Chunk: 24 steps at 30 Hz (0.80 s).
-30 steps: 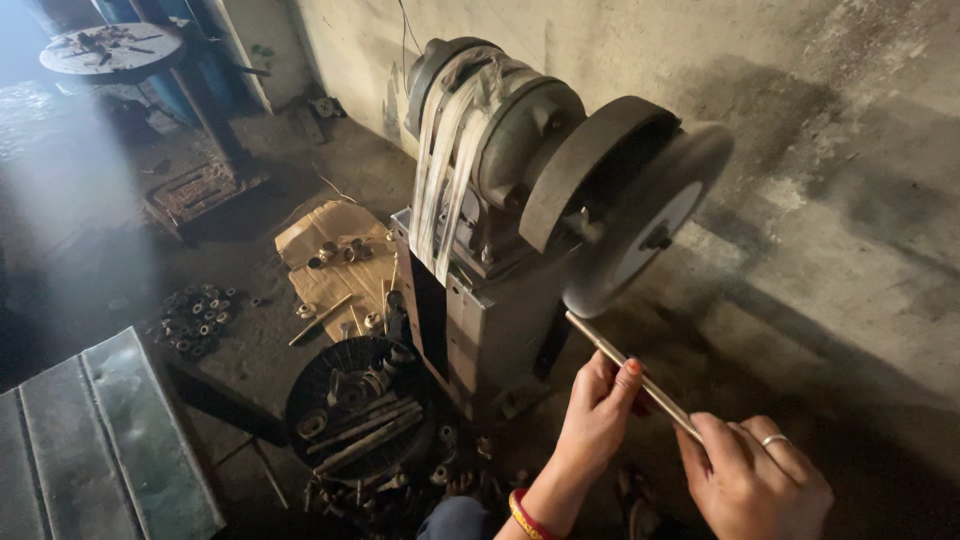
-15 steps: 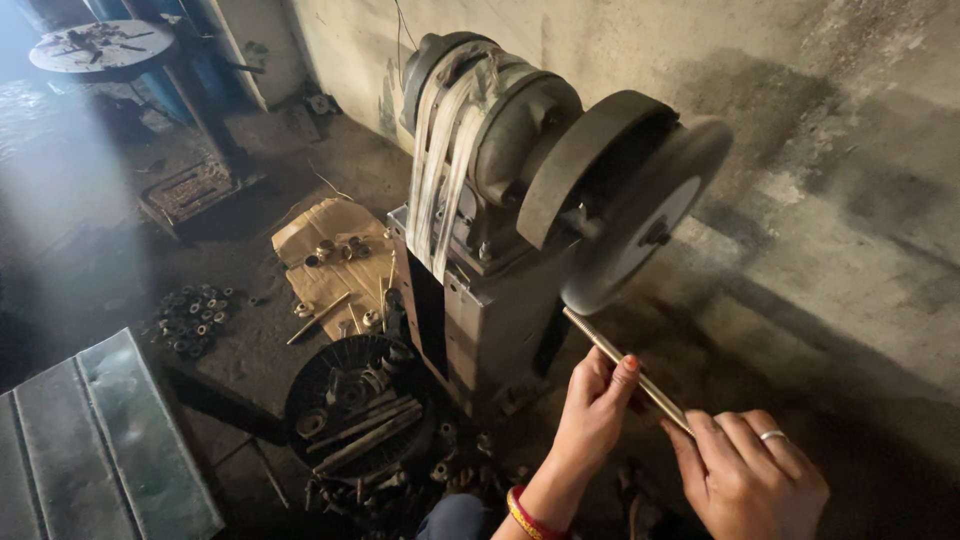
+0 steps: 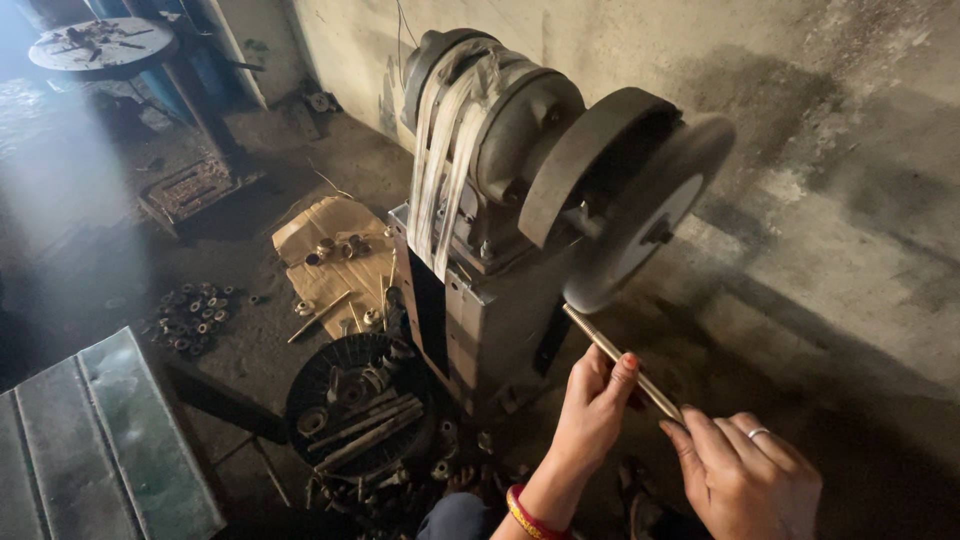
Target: The person holds a threaded metal rod against a rotating grinding wheel to smooth its surface. They repeatedly reposition the rod and grind different sections, then place the finished rod into a nearby container and pick up another rod to continue.
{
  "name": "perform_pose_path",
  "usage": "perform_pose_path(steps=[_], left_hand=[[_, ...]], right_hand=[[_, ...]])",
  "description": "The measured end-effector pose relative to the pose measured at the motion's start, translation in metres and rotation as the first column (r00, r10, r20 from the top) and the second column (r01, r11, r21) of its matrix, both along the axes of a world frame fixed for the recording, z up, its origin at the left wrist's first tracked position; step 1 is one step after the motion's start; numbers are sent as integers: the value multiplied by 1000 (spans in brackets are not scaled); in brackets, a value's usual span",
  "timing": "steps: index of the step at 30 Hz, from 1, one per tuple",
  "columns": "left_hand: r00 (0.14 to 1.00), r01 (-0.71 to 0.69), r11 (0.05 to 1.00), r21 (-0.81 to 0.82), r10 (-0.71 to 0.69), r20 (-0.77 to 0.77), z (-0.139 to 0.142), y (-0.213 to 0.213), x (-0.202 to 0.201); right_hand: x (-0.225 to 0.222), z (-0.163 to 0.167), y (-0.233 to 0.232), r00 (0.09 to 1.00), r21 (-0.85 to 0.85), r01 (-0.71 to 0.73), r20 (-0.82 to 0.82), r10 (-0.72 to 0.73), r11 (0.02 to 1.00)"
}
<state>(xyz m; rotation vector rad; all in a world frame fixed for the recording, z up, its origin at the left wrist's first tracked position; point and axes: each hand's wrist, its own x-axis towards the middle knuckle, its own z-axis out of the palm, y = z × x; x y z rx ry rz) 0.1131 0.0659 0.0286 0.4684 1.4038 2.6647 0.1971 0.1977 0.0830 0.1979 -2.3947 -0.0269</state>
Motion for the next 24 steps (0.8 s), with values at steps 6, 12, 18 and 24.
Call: perform_pose_path(steps=[6, 12, 18, 24], left_hand=[[1000, -3, 1000, 13, 3, 10, -3, 1, -2], [999, -18, 1000, -7, 19, 31, 3, -2, -1], [999, -33, 999, -17, 34, 40, 0, 2, -7], [992, -117, 992, -50, 115, -46, -3, 5, -12]], right_hand=[[-1, -7, 3, 998, -9, 16, 59, -16, 1000], [0, -16, -2, 979, -61, 167, 129, -158, 984], [-4, -15, -8, 989, -82, 70, -123, -80, 994], [-7, -4, -12, 972, -68, 13, -232, -29, 998]])
